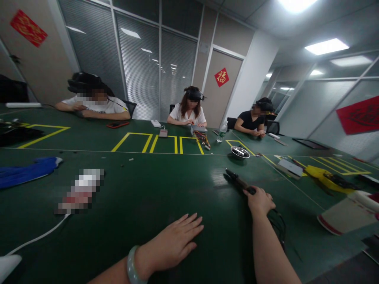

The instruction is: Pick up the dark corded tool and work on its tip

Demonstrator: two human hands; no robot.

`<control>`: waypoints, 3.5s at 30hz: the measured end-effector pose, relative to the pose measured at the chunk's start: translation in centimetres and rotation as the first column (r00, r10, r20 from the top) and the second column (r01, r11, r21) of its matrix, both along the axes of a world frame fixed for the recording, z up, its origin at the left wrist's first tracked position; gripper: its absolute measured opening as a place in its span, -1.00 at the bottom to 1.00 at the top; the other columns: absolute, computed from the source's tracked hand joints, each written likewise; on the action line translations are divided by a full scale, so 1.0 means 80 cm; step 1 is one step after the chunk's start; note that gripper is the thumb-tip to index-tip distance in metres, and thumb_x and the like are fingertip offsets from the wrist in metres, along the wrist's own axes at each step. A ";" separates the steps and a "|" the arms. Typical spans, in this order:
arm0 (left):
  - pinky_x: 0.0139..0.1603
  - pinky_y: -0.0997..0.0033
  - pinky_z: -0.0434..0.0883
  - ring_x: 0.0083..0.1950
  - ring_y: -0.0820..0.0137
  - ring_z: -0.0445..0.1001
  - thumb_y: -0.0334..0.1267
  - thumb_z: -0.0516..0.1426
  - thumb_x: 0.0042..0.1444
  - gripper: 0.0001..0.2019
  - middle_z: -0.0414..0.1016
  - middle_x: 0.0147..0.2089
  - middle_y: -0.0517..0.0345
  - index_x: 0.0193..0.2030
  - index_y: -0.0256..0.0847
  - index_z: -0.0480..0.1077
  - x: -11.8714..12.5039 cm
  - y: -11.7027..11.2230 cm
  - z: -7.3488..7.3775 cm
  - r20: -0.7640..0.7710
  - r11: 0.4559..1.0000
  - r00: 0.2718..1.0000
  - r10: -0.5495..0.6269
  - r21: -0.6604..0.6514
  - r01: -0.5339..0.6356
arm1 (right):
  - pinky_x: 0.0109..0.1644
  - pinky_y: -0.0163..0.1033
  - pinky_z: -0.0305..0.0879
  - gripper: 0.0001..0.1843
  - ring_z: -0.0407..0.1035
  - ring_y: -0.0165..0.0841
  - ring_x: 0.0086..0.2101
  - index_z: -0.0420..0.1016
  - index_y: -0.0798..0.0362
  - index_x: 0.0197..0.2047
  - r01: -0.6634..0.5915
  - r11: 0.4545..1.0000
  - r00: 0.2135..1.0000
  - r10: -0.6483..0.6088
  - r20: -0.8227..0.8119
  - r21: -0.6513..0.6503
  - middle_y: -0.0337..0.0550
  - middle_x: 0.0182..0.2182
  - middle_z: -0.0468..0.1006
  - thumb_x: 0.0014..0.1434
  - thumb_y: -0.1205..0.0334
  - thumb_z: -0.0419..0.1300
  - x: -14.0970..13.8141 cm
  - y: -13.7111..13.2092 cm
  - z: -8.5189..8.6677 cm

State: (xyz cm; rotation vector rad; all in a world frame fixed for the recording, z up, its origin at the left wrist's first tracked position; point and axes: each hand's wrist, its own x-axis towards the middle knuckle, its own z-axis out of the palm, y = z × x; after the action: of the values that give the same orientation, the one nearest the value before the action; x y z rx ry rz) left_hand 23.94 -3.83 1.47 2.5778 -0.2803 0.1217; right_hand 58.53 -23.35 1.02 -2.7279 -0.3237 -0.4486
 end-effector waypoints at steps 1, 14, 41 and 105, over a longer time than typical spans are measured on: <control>0.43 0.18 -0.05 0.44 0.30 -0.09 -0.16 -0.07 0.35 -0.48 -0.10 0.44 0.20 0.41 0.02 -0.10 0.000 0.000 -0.001 0.001 1.000 1.000 0.004 0.003 -0.004 | -0.07 0.25 0.08 -0.58 0.21 0.13 -0.03 0.51 0.01 -0.03 -0.095 0.995 0.994 0.095 0.052 0.002 0.15 -0.07 0.46 0.12 -0.03 0.17 -0.013 0.010 0.006; 0.39 0.22 0.02 0.39 0.29 0.09 -0.17 0.06 0.26 -0.49 0.13 0.38 0.17 0.34 -0.02 0.11 0.005 -0.005 0.011 -0.021 0.997 0.997 -0.071 -0.016 0.070 | 0.06 -0.01 0.04 -0.60 0.25 -0.14 -0.03 0.45 -0.18 -0.02 -0.852 0.524 0.523 0.852 0.030 -0.012 -0.22 -0.08 0.51 0.07 0.01 0.36 -0.235 0.149 0.010; 0.40 0.15 0.00 0.42 0.28 0.00 -0.08 -0.01 0.31 -0.51 0.07 0.40 0.16 0.35 0.01 0.08 0.004 -0.006 0.006 -0.006 0.996 0.997 -0.081 -0.030 0.081 | -0.22 -0.22 0.23 -0.69 0.42 -0.25 -0.25 0.44 -0.05 -0.08 -0.764 0.634 0.625 0.679 -0.385 -0.120 -0.13 -0.16 0.48 0.14 0.02 0.22 -0.149 0.018 0.070; -0.20 0.36 0.38 -0.19 0.36 0.44 -0.26 0.05 0.26 -0.93 0.38 -0.13 0.13 -0.15 -0.17 0.29 0.130 -0.006 0.003 0.105 0.864 0.899 0.424 0.250 -0.437 | -0.11 -0.24 0.29 -0.74 0.40 -0.32 -0.27 0.52 0.04 -0.07 -0.832 0.528 0.541 0.840 -0.044 -0.170 -0.08 -0.24 0.53 0.34 0.28 0.01 -0.147 0.061 -0.011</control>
State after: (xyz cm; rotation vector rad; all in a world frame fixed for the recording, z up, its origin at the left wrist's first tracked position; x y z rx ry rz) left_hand 34.33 -4.28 1.71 2.8706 0.2943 0.3276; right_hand 46.80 -18.44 0.15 -2.3017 -1.6662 -0.1858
